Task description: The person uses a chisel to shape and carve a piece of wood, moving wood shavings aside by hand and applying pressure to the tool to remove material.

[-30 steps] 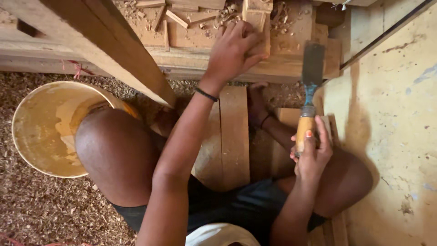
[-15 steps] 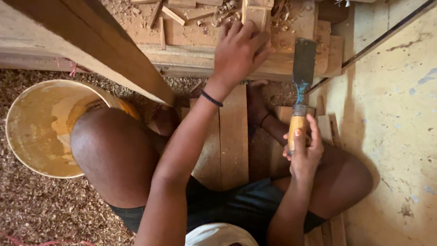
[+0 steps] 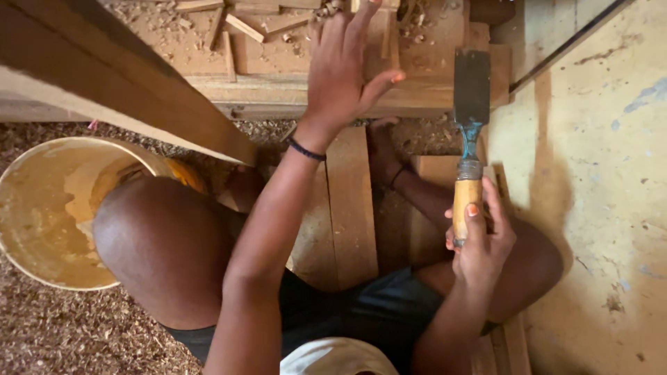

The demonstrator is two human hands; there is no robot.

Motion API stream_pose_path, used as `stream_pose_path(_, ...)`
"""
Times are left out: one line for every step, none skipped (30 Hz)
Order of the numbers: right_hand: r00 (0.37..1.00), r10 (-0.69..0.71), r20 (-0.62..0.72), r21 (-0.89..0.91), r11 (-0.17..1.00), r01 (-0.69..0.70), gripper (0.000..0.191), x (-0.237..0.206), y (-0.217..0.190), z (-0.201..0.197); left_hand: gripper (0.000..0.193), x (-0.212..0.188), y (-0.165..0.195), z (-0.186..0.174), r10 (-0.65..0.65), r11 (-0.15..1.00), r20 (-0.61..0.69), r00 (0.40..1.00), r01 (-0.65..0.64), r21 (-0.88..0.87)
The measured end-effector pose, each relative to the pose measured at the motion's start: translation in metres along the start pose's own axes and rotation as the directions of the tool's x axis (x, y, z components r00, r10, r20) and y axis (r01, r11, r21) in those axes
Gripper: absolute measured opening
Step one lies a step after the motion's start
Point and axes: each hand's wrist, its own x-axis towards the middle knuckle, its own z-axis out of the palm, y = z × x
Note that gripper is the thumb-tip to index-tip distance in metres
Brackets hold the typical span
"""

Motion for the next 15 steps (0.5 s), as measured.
stream_pose_path(1.000,-0.001,-0.007,-0.028,1.000,0.001,0.053,-0.003,-0.006,-0.001,0.090,0.004,0.008,0.001,0.050,0.995,-0.016,0.999,-0.051,-0.090)
stream_pose_path(1.000,-0.001,-0.001,-0.047,0.999,0.001,0.052,-0.007,-0.012,-0.003,0.087,0.009,0.019,0.004,0.098,0.979,-0.039,0.994,-0.103,-0.178)
stream_pose_path(1.000,-0.003,0.008,-0.065,0.998,0.003,0.051,-0.011,-0.017,-0.003,0.085,0.014,0.031,0.007,0.144,0.953,-0.069,0.987,-0.157,-0.259)
stream_pose_path(1.000,-0.006,0.024,-0.082,0.997,0.008,0.050,-0.014,-0.021,-0.002,0.087,0.016,0.044,0.010,0.210,0.947,0.098,0.973,-0.178,-0.266)
stream_pose_path(0.999,-0.007,0.051,-0.080,0.997,0.011,0.049,-0.018,-0.025,0.000,0.089,0.015,0.059,0.013,0.272,0.941,0.259,0.927,-0.199,-0.274)
stream_pose_path(0.997,-0.003,0.081,-0.080,0.997,0.009,0.048,-0.023,-0.028,0.003,0.079,0.014,0.076,0.019,0.357,0.893,0.127,0.926,-0.298,-0.337)
stream_pose_path(0.994,0.004,0.109,-0.083,0.997,0.005,0.048,-0.028,-0.030,0.005,0.069,0.011,0.089,0.022,0.426,0.833,-0.010,0.905,-0.397,-0.385)
stream_pose_path(0.991,0.018,0.131,-0.115,0.993,-0.002,0.048,-0.032,-0.033,0.007,0.065,0.007,0.098,0.023,0.432,0.829,0.049,0.900,-0.375,-0.415)
stream_pose_path(0.988,0.027,0.153,-0.145,0.989,-0.005,0.049,-0.035,-0.034,0.010,0.061,0.005,0.103,0.023,0.442,0.823,0.106,0.891,-0.356,-0.442)
stream_pose_path(0.984,0.037,0.174,-0.174,0.985,-0.006,0.050,-0.037,-0.036,0.012,0.057,0.004,0.106,0.023,0.453,0.817,0.161,0.877,-0.336,-0.469)
stream_pose_path(0.983,0.032,0.179,-0.165,0.986,-0.002,0.050,-0.038,-0.037,0.014,0.051,0.002,0.107,0.022,0.429,0.832,0.183,0.885,-0.307,-0.462)
stream_pose_path(0.983,0.027,0.184,-0.156,0.988,0.002,0.050,-0.038,-0.038,0.015,0.047,0.002,0.106,0.020,0.404,0.846,0.206,0.891,-0.278,-0.456)
stream_pose_path(0.981,0.023,0.190,-0.148,0.989,0.005,0.050,-0.039,-0.038,0.017,0.044,0.002,0.104,0.019,0.377,0.859,0.229,0.898,-0.246,-0.449)
stream_pose_path(0.982,0.017,0.190,-0.140,0.990,0.010,0.050,-0.038,-0.039,0.018,0.044,0.003,0.103,0.018,0.387,0.851,0.213,0.897,-0.260,-0.456)
stream_pose_path(0.982,0.011,0.191,-0.131,0.991,0.014,0.050,-0.038,-0.039,0.019,0.045,0.003,0.101,0.017,0.398,0.844,0.198,0.896,-0.273,-0.461)
